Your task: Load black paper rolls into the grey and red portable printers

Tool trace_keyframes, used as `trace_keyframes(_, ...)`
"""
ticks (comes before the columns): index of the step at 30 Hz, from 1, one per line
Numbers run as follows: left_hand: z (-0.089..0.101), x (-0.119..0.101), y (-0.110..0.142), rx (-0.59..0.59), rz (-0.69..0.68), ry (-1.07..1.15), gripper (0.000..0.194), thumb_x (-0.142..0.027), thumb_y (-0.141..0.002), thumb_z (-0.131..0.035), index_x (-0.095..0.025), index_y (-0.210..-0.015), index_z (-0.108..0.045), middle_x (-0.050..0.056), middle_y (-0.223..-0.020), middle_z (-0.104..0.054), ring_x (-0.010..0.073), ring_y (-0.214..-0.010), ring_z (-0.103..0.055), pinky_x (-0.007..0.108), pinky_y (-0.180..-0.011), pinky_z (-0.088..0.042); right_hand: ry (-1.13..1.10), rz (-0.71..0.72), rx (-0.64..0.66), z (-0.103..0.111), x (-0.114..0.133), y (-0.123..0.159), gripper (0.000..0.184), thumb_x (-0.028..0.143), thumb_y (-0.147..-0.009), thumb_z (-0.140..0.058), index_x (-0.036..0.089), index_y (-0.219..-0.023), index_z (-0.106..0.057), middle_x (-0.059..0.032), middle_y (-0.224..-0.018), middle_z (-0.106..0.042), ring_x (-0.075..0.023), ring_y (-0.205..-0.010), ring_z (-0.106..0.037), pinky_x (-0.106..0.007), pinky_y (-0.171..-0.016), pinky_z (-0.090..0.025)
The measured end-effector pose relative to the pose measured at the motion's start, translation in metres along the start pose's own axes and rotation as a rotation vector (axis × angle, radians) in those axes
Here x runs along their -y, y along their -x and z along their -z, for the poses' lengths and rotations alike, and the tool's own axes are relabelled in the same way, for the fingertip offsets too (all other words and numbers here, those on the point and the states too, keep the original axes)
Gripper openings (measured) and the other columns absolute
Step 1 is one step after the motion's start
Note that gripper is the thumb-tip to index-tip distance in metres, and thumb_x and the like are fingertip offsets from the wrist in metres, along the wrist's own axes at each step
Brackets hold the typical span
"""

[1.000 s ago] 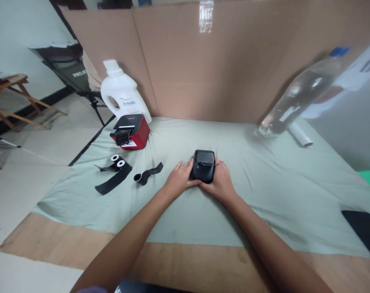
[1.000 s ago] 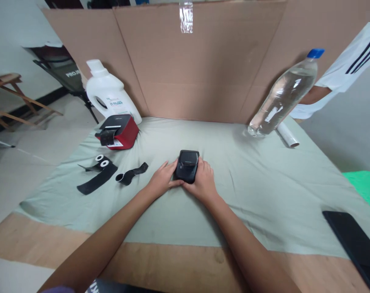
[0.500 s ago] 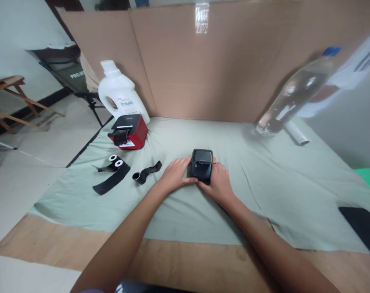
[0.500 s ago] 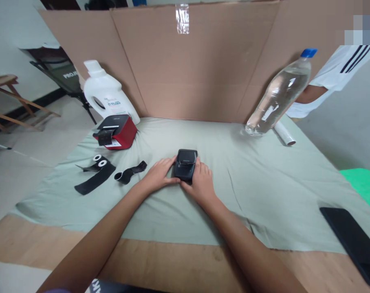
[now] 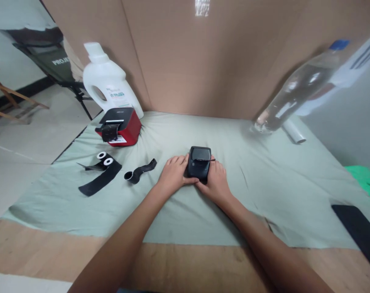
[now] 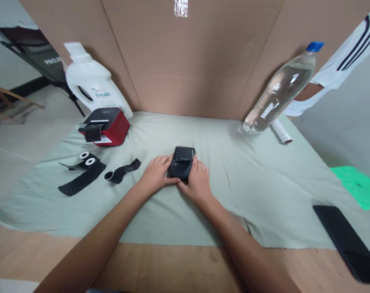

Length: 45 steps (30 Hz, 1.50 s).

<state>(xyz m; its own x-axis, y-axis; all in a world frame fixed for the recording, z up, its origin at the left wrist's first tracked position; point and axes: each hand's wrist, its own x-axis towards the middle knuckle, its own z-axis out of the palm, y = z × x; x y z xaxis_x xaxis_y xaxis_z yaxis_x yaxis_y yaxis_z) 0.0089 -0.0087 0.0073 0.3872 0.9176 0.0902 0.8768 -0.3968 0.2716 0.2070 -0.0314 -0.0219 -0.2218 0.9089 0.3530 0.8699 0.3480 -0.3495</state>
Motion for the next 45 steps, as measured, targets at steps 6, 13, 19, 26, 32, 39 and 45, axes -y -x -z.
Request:
trace_keyframes(6, 0.004, 0.002, -0.003, 0.025, -0.019, -0.009, 0.091, -0.073, -0.087, -0.063, -0.014, -0.153, -0.044, 0.018, -0.133, -0.061, 0.0379, -0.124, -0.053, 0.049, -0.106, -0.041, -0.023, -0.003, 0.017, 0.0, -0.001, -0.001, 0.103, 0.07, -0.086, -0.057, 0.004, -0.157, -0.022, -0.028, -0.127, -0.055, -0.0444, -0.112, -0.052, -0.058, -0.093, -0.045)
trace_keyframes(13, 0.009, 0.002, -0.001, 0.027, -0.042, -0.013, 0.089, -0.072, -0.085, -0.065, -0.018, -0.152, -0.046, 0.016, -0.132, -0.061, 0.0367, -0.125, -0.054, 0.048, -0.108, -0.038, -0.039, -0.026, -0.02, -0.005, -0.004, -0.003, 0.109, 0.076, -0.083, -0.057, 0.002, -0.156, -0.023, -0.0282, -0.126, -0.055, -0.0448, -0.114, -0.052, -0.058, -0.095, -0.045)
trace_keyframes(19, -0.006, 0.005, 0.003, -0.021, -0.003, 0.038, 0.094, -0.074, -0.086, -0.063, -0.014, -0.155, -0.042, 0.017, -0.132, -0.06, 0.0368, -0.127, -0.051, 0.049, -0.112, -0.036, -0.056, -0.021, -0.046, -0.006, -0.007, -0.005, 0.108, 0.072, -0.081, -0.061, 0.005, -0.157, -0.026, -0.0242, -0.121, -0.057, -0.0425, -0.111, -0.053, -0.057, -0.093, -0.045)
trace_keyframes(26, -0.007, 0.013, 0.004, 0.002, -0.009, 0.223, 0.087, -0.063, -0.09, -0.064, -0.025, -0.161, -0.034, 0.012, -0.15, -0.053, 0.033, -0.141, -0.044, 0.048, -0.121, -0.028, -0.099, -0.077, -0.059, -0.007, -0.009, -0.006, 0.118, 0.075, -0.075, -0.066, 0.006, -0.16, -0.021, -0.0237, -0.12, -0.058, -0.0436, -0.111, -0.055, -0.056, -0.092, -0.047)
trace_keyframes(32, -0.006, 0.01, 0.004, 0.026, -0.049, 0.321, 0.104, -0.063, -0.09, -0.063, -0.023, -0.168, -0.007, 0.013, -0.167, -0.035, 0.0322, -0.151, -0.036, 0.052, -0.126, -0.018, -0.11, -0.109, -0.036, -0.007, -0.01, -0.008, 0.119, 0.074, -0.072, -0.069, 0.003, -0.157, -0.027, -0.0264, -0.123, -0.057, -0.0454, -0.114, -0.055, -0.057, -0.092, -0.047)
trace_keyframes(39, -0.004, 0.015, -0.002, 0.001, 0.046, 0.444, 0.102, -0.058, -0.092, -0.062, -0.028, -0.167, -0.001, 0.012, -0.166, -0.035, 0.0354, -0.144, -0.046, 0.058, -0.121, -0.024, -0.166, -0.103, 0.003, 0.004, -0.007, -0.012, 0.111, 0.071, -0.07, -0.074, 0.009, -0.153, -0.033, -0.0229, -0.123, -0.059, -0.0421, -0.113, -0.055, -0.053, -0.09, -0.047)
trace_keyframes(45, 0.0, 0.024, -0.013, 0.038, -0.024, 0.65, 0.09, -0.054, -0.102, -0.05, -0.032, -0.167, 0.008, 0.011, -0.17, -0.027, 0.0299, -0.145, -0.048, 0.054, -0.124, -0.027, -0.199, -0.08, 0.025, 0.005, -0.011, -0.014, 0.105, 0.064, -0.069, -0.08, 0.013, -0.15, -0.038, -0.0207, -0.126, -0.06, -0.0406, -0.115, -0.056, -0.051, -0.093, -0.046)
